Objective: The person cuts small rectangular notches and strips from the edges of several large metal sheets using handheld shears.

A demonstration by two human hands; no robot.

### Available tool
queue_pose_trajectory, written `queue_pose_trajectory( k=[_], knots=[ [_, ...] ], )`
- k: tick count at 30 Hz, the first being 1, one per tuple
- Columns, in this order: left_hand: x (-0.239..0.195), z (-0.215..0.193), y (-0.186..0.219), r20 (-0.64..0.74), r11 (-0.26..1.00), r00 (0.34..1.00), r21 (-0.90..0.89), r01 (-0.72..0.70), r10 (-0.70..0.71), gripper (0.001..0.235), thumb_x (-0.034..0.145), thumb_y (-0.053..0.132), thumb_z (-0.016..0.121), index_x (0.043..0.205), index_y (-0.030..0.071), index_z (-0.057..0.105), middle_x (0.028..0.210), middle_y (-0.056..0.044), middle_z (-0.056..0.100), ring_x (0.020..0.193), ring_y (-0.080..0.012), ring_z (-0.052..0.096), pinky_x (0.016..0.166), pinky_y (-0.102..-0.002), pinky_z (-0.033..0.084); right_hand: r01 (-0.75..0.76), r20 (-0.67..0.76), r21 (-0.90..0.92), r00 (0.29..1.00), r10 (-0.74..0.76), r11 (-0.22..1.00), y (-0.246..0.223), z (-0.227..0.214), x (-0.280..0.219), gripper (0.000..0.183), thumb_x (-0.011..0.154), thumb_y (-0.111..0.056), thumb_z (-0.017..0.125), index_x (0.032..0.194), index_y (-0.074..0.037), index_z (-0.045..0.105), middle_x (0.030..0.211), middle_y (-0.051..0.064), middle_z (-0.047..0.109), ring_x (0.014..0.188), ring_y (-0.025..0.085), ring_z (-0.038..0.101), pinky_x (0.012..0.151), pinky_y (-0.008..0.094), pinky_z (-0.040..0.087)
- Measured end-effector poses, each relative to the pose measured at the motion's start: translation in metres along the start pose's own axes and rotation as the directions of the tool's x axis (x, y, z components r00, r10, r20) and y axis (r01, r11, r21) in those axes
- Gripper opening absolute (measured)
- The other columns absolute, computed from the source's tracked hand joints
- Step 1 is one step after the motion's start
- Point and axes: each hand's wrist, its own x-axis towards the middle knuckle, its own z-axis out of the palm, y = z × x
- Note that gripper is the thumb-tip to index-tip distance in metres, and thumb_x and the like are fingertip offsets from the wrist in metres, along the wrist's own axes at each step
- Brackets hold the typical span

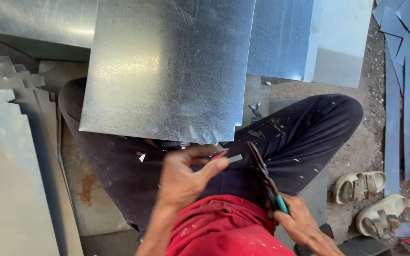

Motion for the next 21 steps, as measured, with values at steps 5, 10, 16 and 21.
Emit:
queue_pose_trajectory(
  k=[5, 10, 16, 21],
  knots=[
    [0.005, -0.091, 0.051, -0.551, 0.855, 0.805, -0.288, -0.432, 0.221, 0.008, 0.101, 0.011, 0.071, 0.103, 0.002, 0.071, 0.094, -0.013, 0.073, 0.076, -0.0191, 0.071, 0.071, -0.034, 0.061, 0.191, -0.006, -0.034, 0.982, -0.191, 0.981, -0.016, 0.002, -0.008, 0.019, 0.069, -0.006, 0.055, 0.081, -0.001, 0.068, 0.061, 0.01, 0.07, 0.056, 0.021, 0.068, 0.057, 0.036, 0.055],
    [-0.01, -0.033, 0.04, -0.561, 0.957, 0.818, -0.153, -0.248, 0.123, 0.011, 0.09, 0.005, 0.075, 0.097, -0.003, 0.075, 0.08, -0.011, 0.073, 0.065, -0.0157, 0.07, 0.06, -0.029, 0.06, 0.226, 0.14, -0.201, 0.97, -0.2, 0.953, -0.064, 0.004, -0.02, 0.03, 0.078, -0.013, 0.057, 0.106, -0.004, 0.062, 0.081, 0.015, 0.067, 0.074, 0.028, 0.065, 0.07, 0.039, 0.052],
    [-0.026, -0.027, 0.013, -0.34, 0.903, 0.94, -0.398, -0.163, 0.019, 0.024, 0.09, 0.0, 0.069, 0.113, -0.004, 0.075, 0.086, -0.009, 0.073, 0.076, -0.013, 0.07, 0.074, -0.028, 0.06, 0.327, 0.448, -0.168, 0.866, -0.224, 0.93, -0.124, 0.007, -0.02, 0.051, 0.07, -0.013, 0.054, 0.121, -0.005, 0.055, 0.106, 0.013, 0.066, 0.101, 0.027, 0.061, 0.089, 0.038, 0.048],
    [-0.02, -0.028, 0.013, -0.366, 0.846, 0.93, -0.499, -0.188, -0.01, 0.036, 0.085, -0.007, 0.072, 0.117, -0.006, 0.055, 0.083, -0.012, 0.073, 0.073, -0.0147, 0.07, 0.071, -0.029, 0.059, 0.214, 0.491, -0.117, 0.861, -0.131, 0.97, -0.18, 0.02, -0.019, 0.055, 0.066, -0.012, 0.053, 0.12, -0.008, 0.054, 0.093, 0.011, 0.066, 0.087, 0.023, 0.062, 0.083, 0.036, 0.052]
  ],
)
